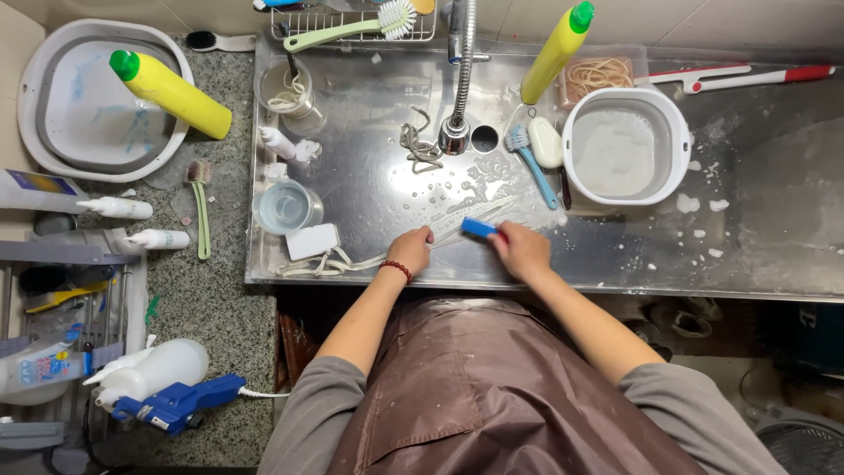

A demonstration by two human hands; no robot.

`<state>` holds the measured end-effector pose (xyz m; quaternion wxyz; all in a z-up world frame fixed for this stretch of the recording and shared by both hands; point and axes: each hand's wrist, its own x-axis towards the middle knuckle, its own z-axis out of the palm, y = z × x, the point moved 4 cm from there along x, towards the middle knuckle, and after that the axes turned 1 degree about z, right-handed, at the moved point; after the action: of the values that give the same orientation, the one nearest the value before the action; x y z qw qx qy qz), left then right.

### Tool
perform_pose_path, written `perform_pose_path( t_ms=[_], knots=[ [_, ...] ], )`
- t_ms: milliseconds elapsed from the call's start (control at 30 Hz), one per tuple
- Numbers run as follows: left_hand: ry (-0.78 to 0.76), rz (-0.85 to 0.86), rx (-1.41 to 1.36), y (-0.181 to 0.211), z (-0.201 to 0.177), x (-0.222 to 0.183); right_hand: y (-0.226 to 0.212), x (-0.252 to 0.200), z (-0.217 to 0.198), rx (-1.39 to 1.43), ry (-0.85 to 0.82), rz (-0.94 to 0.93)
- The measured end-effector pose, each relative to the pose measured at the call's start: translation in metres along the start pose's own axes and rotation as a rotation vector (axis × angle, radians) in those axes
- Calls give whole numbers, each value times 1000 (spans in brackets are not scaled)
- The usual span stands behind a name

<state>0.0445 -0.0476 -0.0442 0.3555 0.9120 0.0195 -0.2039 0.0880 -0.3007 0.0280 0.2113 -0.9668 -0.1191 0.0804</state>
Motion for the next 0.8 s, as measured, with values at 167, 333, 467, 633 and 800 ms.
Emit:
perform_pose_path(
  t_ms=[167, 333, 467, 633, 800],
  knots=[
    [26, 5, -23, -2, 0, 0, 57, 14, -12, -59, 103, 245],
    [16, -6, -12, 2, -1, -1, 25, 5, -8, -70, 134, 82],
    [36, 18, -18, 2, -3, -2, 41, 4, 5, -10, 106, 147],
    [62, 54, -27, 1, -2, 0, 45, 0, 0, -7, 181, 246],
    [43, -8, -33, 4, -5, -6, 34, -1, 11, -8, 38, 220]
  ],
)
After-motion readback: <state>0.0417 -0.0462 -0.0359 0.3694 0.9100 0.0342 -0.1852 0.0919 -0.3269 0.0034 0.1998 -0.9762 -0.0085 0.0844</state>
